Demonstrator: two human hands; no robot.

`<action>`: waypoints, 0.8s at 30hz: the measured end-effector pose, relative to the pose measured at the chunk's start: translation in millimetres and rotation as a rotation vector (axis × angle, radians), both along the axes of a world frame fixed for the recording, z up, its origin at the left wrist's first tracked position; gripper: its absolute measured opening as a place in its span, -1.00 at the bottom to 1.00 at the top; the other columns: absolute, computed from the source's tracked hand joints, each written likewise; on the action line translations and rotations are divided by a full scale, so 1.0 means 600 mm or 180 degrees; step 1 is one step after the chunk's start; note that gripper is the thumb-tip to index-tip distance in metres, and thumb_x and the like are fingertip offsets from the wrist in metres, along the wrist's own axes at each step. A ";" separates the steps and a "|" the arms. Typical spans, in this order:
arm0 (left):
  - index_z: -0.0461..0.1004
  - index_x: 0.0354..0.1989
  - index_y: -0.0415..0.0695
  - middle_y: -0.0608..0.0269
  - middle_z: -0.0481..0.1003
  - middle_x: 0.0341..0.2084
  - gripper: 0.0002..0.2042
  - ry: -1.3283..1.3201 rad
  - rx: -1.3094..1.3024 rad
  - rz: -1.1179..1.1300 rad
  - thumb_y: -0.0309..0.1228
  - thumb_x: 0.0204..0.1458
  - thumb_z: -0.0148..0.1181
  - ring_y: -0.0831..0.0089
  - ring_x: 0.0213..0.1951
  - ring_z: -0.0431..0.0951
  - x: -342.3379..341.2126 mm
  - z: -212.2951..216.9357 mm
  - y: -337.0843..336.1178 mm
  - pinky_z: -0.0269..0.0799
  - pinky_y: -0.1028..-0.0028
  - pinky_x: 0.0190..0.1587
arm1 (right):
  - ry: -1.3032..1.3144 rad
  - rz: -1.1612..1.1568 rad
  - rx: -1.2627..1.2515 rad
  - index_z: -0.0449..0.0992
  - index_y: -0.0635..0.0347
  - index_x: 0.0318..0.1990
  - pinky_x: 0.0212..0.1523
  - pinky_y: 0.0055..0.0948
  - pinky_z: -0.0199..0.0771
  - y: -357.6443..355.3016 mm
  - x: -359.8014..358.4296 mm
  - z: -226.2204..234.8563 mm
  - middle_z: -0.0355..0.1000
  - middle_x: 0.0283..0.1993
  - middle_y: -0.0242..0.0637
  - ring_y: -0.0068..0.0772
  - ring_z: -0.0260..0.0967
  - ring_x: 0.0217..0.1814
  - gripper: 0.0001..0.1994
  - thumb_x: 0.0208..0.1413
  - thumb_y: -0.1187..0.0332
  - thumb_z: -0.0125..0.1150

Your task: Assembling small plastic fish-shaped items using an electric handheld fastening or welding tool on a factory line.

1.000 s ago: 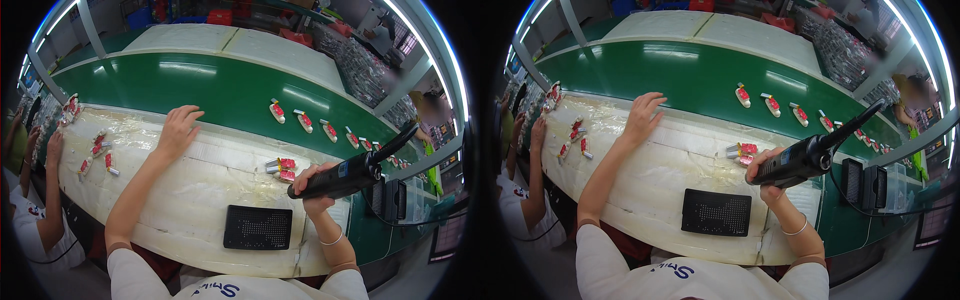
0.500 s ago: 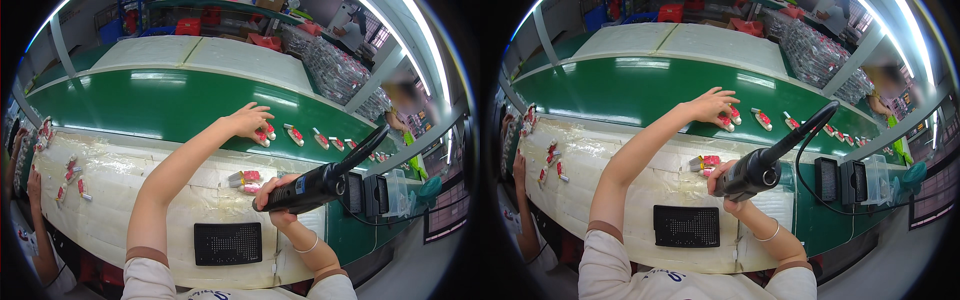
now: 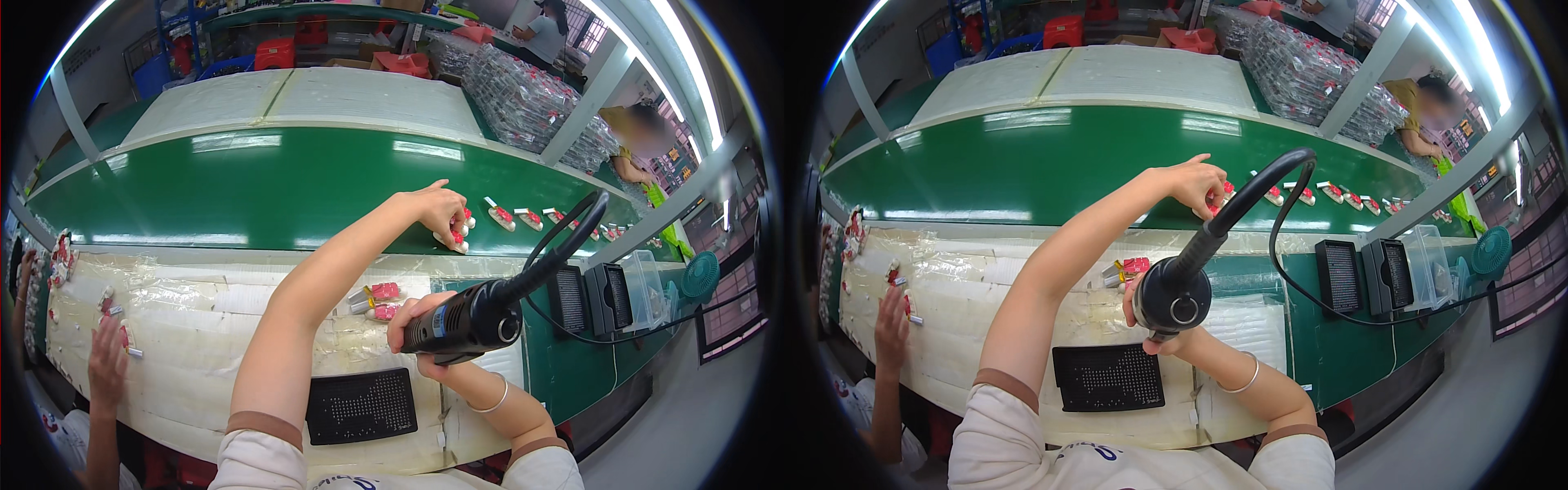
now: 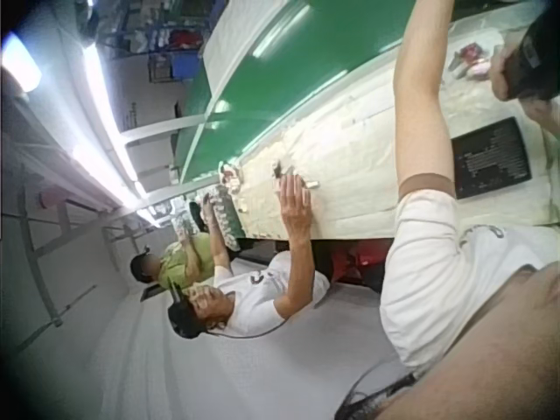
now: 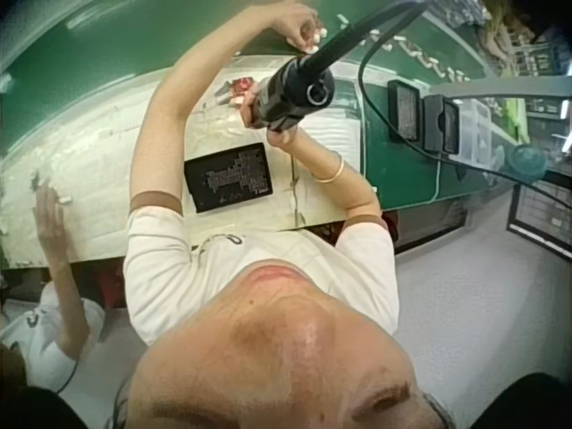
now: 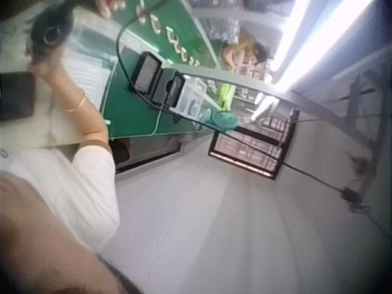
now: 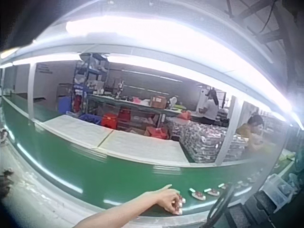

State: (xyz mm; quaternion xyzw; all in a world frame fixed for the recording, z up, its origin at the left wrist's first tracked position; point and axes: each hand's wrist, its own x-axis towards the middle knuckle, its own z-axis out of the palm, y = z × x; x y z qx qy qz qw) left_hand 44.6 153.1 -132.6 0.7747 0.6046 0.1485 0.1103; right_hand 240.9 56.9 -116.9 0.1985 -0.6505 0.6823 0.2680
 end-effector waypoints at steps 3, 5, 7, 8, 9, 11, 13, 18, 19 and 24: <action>0.59 -0.55 -0.03 0.34 0.42 -0.43 -0.63 -0.0101 -0.0094 -0.0063 0.00 -0.44 0.37 0.42 -0.21 0.44 -0.003 -0.006 0.009 0.18 0.22 0.01 | 0.0001 -0.0016 -0.0080 0.16 0.12 -0.13 -0.57 -0.54 0.38 -0.002 0.000 -0.005 0.31 -0.62 -0.31 -0.46 0.32 -0.62 -0.29 -0.30 -0.20 0.26; 0.59 -0.54 -0.03 0.31 0.43 -0.47 -0.64 -0.0334 0.0214 -0.0062 -0.02 -0.43 0.37 0.38 -0.28 0.47 -0.005 -0.016 0.005 0.32 0.33 -0.24 | -0.0019 -0.0042 -0.0207 0.16 0.13 -0.13 -0.58 -0.54 0.38 -0.002 0.002 -0.017 0.31 -0.62 -0.31 -0.46 0.32 -0.62 -0.28 -0.31 -0.21 0.26; 0.59 -0.54 -0.03 0.28 0.43 -0.48 -0.65 -0.0366 0.0477 0.0015 -0.03 -0.43 0.37 0.35 -0.31 0.47 -0.005 -0.025 -0.006 0.34 0.36 -0.29 | -0.0356 0.0208 -0.0524 0.14 0.18 -0.06 -0.37 -0.56 0.17 -0.001 0.009 -0.033 0.27 -0.45 -0.37 -0.58 0.15 -0.44 -0.20 -0.33 -0.16 0.39; 0.59 -0.53 -0.02 0.25 0.43 -0.48 -0.66 -0.0383 0.0758 0.0108 -0.04 -0.42 0.37 0.33 -0.34 0.48 -0.006 -0.028 -0.015 0.36 0.40 -0.34 | -0.0089 0.0152 -0.0463 0.15 0.16 -0.07 -0.39 -0.57 0.19 -0.001 0.002 -0.034 0.28 -0.45 -0.35 -0.56 0.18 -0.45 -0.22 -0.34 -0.14 0.40; 0.59 -0.53 -0.02 0.25 0.43 -0.48 -0.66 -0.0401 0.0736 0.0151 -0.04 -0.42 0.37 0.33 -0.34 0.48 -0.009 -0.031 -0.025 0.36 0.40 -0.34 | -0.0115 0.0190 -0.0486 0.15 0.16 -0.07 -0.39 -0.57 0.19 -0.002 -0.001 -0.033 0.28 -0.45 -0.35 -0.56 0.18 -0.45 -0.22 -0.34 -0.14 0.40; 0.59 -0.51 -0.07 0.17 0.45 -0.43 -0.69 -0.0777 0.0950 0.0385 -0.13 -0.40 0.39 0.27 -0.34 0.48 -0.022 -0.038 -0.048 0.38 0.39 -0.27 | 0.0026 0.0242 -0.0580 0.16 0.14 -0.07 -0.42 -0.57 0.20 -0.001 -0.001 -0.034 0.29 -0.45 -0.31 -0.53 0.22 -0.46 -0.24 -0.34 -0.10 0.42; 0.59 -0.47 -0.11 0.14 0.45 -0.39 -0.69 -0.1024 0.0928 0.0668 -0.17 -0.36 0.41 0.29 -0.29 0.48 -0.041 -0.035 -0.086 0.39 0.44 -0.21 | 0.0005 0.0124 -0.0705 0.20 0.14 -0.08 -0.49 -0.60 0.22 0.000 0.002 -0.036 0.32 -0.48 -0.28 -0.52 0.27 -0.49 -0.22 -0.37 -0.14 0.43; 0.57 -0.40 -0.16 0.18 0.43 -0.34 -0.72 -0.1564 0.1187 0.1317 -0.33 -0.33 0.41 0.38 -0.27 0.46 -0.081 -0.025 -0.261 0.37 0.48 -0.18 | -0.0088 -0.0444 -0.0552 0.18 0.15 -0.14 -0.56 -0.64 0.27 -0.008 -0.002 -0.012 0.33 -0.59 -0.34 -0.55 0.28 -0.59 -0.16 -0.43 -0.36 0.22; 0.56 -0.38 -0.17 0.19 0.43 -0.32 -0.72 -0.1687 0.1198 0.1361 -0.37 -0.33 0.41 0.40 -0.27 0.46 -0.074 -0.012 -0.303 0.37 0.48 -0.18 | -0.0095 -0.0589 -0.0535 0.16 0.15 -0.14 -0.58 -0.64 0.27 -0.009 -0.002 -0.009 0.31 -0.60 -0.35 -0.54 0.27 -0.60 -0.15 -0.43 -0.39 0.19; 0.54 -0.44 -0.17 0.21 0.41 -0.31 -0.74 -0.1218 0.0605 0.1660 -0.39 -0.36 0.41 0.34 -0.20 0.42 0.027 0.014 -0.481 0.35 0.43 -0.13 | -0.0306 -0.0772 -0.0070 0.07 0.11 -0.11 -0.66 -0.49 0.29 -0.011 -0.008 0.006 0.19 -0.64 -0.28 -0.44 0.19 -0.70 -0.16 -0.27 -0.49 -0.08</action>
